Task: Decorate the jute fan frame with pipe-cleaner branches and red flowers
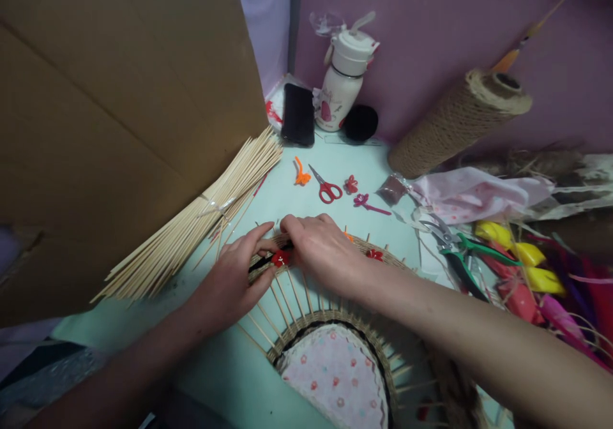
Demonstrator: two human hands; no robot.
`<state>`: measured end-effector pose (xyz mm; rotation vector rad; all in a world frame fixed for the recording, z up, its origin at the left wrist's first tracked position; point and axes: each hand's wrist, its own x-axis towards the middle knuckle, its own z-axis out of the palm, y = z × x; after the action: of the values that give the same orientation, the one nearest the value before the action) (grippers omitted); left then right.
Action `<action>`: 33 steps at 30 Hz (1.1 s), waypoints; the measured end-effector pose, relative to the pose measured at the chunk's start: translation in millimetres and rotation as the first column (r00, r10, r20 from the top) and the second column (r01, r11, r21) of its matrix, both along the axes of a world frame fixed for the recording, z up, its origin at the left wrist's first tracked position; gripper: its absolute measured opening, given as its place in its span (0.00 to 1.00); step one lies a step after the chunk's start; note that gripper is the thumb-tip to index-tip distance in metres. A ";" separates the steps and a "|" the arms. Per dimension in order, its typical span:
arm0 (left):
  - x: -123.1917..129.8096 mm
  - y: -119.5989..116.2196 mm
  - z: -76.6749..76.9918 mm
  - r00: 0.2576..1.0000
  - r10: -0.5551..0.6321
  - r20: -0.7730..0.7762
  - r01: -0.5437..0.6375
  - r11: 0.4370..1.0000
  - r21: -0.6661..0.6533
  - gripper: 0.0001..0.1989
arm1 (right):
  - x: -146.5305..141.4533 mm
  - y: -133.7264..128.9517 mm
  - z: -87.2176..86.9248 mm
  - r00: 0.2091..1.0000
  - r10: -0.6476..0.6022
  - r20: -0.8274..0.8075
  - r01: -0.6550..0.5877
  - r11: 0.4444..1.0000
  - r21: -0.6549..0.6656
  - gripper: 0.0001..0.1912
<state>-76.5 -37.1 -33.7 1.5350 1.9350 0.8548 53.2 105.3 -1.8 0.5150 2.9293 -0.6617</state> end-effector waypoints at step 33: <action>-1.2 3.2 3.2 0.999 0.044 0.014 -0.043 0.993 -0.110 0.28 | 2.9 12.0 0.4 0.998 0.069 -0.015 -0.070 0.967 -0.244 0.16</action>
<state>-77.6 -33.9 -30.5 1.4228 1.9763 0.7632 56.1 117.3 -1.4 0.3827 2.7995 -0.9988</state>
